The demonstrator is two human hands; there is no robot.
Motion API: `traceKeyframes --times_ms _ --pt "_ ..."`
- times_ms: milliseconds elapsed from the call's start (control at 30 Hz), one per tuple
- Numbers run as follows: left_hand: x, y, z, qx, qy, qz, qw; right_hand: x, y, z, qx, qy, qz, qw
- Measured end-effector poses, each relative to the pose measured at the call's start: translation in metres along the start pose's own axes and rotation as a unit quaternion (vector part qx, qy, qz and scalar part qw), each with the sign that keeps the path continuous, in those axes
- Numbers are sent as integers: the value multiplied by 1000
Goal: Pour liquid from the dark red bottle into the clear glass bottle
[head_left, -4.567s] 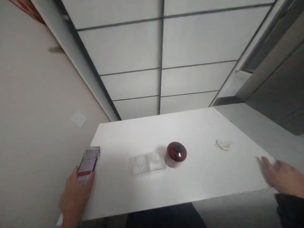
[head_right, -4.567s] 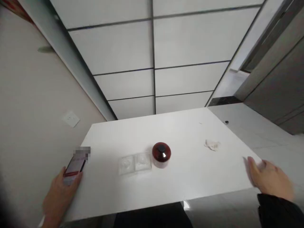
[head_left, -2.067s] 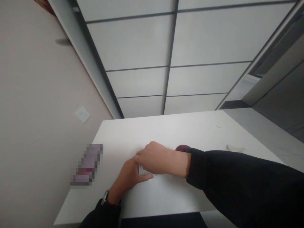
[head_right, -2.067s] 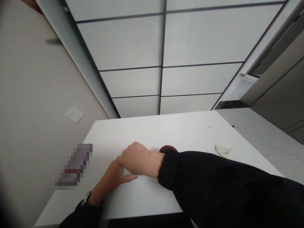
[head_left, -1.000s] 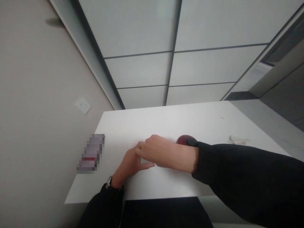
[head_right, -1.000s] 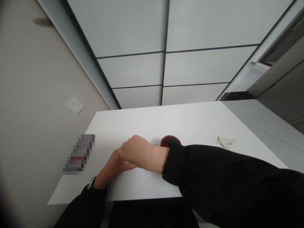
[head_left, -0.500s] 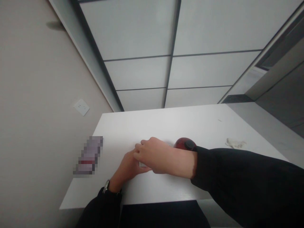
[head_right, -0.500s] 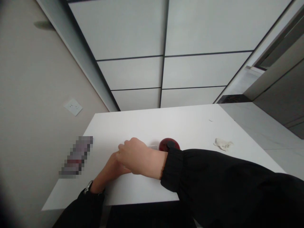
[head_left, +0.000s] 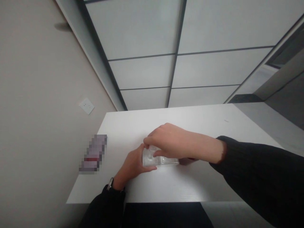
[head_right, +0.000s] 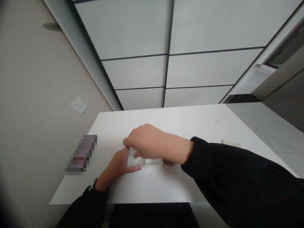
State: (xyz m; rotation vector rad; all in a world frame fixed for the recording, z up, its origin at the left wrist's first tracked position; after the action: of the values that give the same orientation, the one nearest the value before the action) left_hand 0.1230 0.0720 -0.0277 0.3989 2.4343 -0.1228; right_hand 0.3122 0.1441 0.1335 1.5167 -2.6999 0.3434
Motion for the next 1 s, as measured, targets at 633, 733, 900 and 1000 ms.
traceKeyframes --times_ms 633,733,900,1000 --pt "-7 0 -6 34 -61 -29 997 -81 -14 14 -26 365 72 928" --pt "-8 0 -7 41 -84 -45 995 -119 -1 52 -44 432 95 896" --pt "-8 0 -8 48 -85 -55 994 -137 37 118 -51 418 119 899" --pt "-7 0 -7 44 -89 -46 994 -131 47 130 -48 404 113 907"
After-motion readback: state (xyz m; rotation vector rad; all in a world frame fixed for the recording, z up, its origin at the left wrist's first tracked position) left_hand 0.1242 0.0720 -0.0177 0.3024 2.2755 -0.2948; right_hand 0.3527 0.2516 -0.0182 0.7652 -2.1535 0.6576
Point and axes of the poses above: each hand's wrist, its own y-axis towards the middle knuckle, its own z-axis out of the palm, x = y × z, the point moved 1 cm from there along y, towards the middle knuckle, and after that the axes turned 6 degrees about z, right-handed, at the moved point
